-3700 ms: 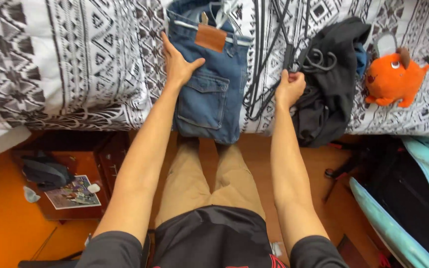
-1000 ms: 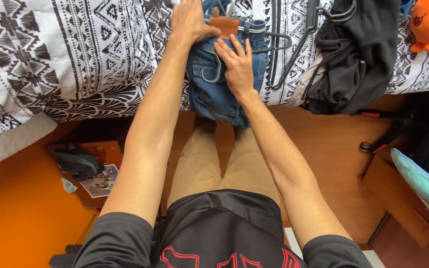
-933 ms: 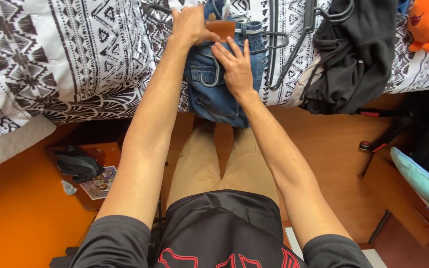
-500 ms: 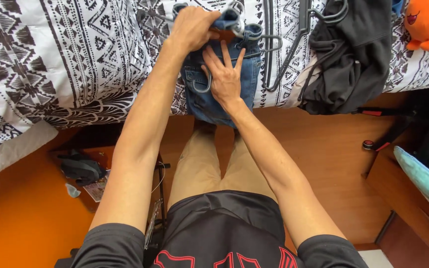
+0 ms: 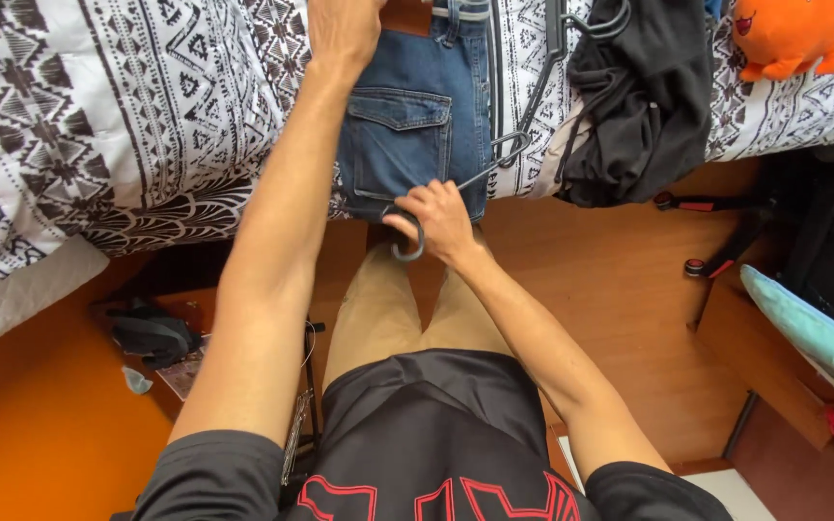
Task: The recorder folds a hoodie and uses hangers to hang jeans and the hoodie inside a bedroom closet.
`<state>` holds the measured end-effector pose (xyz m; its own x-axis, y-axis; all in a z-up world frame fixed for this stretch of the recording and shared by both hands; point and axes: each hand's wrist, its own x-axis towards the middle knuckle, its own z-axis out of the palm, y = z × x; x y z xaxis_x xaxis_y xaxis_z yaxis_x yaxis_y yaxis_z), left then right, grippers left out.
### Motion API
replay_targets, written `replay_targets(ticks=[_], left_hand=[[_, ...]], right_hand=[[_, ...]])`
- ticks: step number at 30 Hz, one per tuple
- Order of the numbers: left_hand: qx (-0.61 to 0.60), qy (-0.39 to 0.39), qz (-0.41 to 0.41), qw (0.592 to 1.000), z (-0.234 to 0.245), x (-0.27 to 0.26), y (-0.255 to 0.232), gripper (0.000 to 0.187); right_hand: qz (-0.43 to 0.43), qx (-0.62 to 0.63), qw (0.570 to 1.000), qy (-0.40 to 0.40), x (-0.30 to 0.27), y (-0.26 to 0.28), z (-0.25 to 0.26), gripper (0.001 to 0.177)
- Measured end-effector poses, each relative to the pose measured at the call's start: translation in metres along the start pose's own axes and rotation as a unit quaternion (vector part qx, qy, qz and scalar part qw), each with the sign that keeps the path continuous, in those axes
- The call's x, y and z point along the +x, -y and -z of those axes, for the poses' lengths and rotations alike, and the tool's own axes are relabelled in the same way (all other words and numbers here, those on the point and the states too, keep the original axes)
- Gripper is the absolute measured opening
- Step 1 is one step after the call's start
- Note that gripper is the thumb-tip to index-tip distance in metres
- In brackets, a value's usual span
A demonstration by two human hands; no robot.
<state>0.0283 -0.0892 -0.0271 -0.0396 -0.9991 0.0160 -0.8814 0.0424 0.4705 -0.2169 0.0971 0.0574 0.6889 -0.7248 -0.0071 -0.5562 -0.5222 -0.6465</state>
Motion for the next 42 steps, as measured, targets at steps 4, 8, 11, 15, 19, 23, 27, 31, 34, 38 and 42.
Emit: replay_targets(ticks=[4, 8, 11, 15, 19, 23, 27, 31, 34, 38, 42], left_hand=[[-0.004, -0.039, 0.194, 0.98, -0.022, -0.061, -0.003, 0.077], [-0.138, 0.161, 0.457, 0.864, -0.062, -0.151, -0.008, 0.138], [-0.233, 0.112, 0.467, 0.846, -0.065, -0.186, -0.038, 0.127], [-0.422, 0.131, 0.458, 0.771, -0.051, -0.2, -0.062, 0.097], [-0.496, 0.162, 0.381, 0.763, -0.051, -0.212, -0.076, 0.054], [-0.457, 0.117, 0.254, 0.845, -0.035, -0.209, -0.095, 0.045], [-0.442, 0.099, 0.228, 0.862, 0.01, -0.185, -0.132, 0.04], [-0.543, 0.095, 0.249, 0.796, 0.065, -0.161, -0.187, 0.036], [-0.582, 0.09, 0.233, 0.774, 0.101, -0.151, -0.219, 0.036], [-0.592, 0.065, 0.177, 0.783, 0.133, -0.139, -0.244, 0.041], [-0.609, 0.05, 0.172, 0.773, 0.147, -0.13, -0.234, 0.043]], right_hand=[[-0.031, -0.002, 1.0, 0.002, 0.014, 0.004, 0.008, 0.04], [-0.021, -0.049, 0.998, 0.028, 0.004, 0.002, -0.008, 0.037], [0.017, -0.057, 0.998, 0.012, -0.025, -0.008, -0.028, 0.036], [0.051, -0.086, 0.995, 0.014, -0.047, -0.008, -0.037, 0.041], [0.037, -0.12, 0.992, -0.012, -0.058, -0.001, -0.034, 0.038], [0.017, -0.087, 0.995, -0.042, -0.079, 0.001, -0.035, 0.034], [0.041, -0.091, 0.994, -0.05, -0.096, 0.007, 0.004, 0.033], [0.075, -0.113, 0.988, -0.07, -0.121, 0.013, 0.041, 0.032], [0.122, -0.125, 0.981, -0.085, -0.127, 0.013, 0.061, 0.032], [0.069, 0.018, 0.992, -0.1, -0.125, 0.001, 0.072, 0.025], [0.055, -0.055, 0.989, -0.128, -0.119, 0.037, 0.112, 0.022]])
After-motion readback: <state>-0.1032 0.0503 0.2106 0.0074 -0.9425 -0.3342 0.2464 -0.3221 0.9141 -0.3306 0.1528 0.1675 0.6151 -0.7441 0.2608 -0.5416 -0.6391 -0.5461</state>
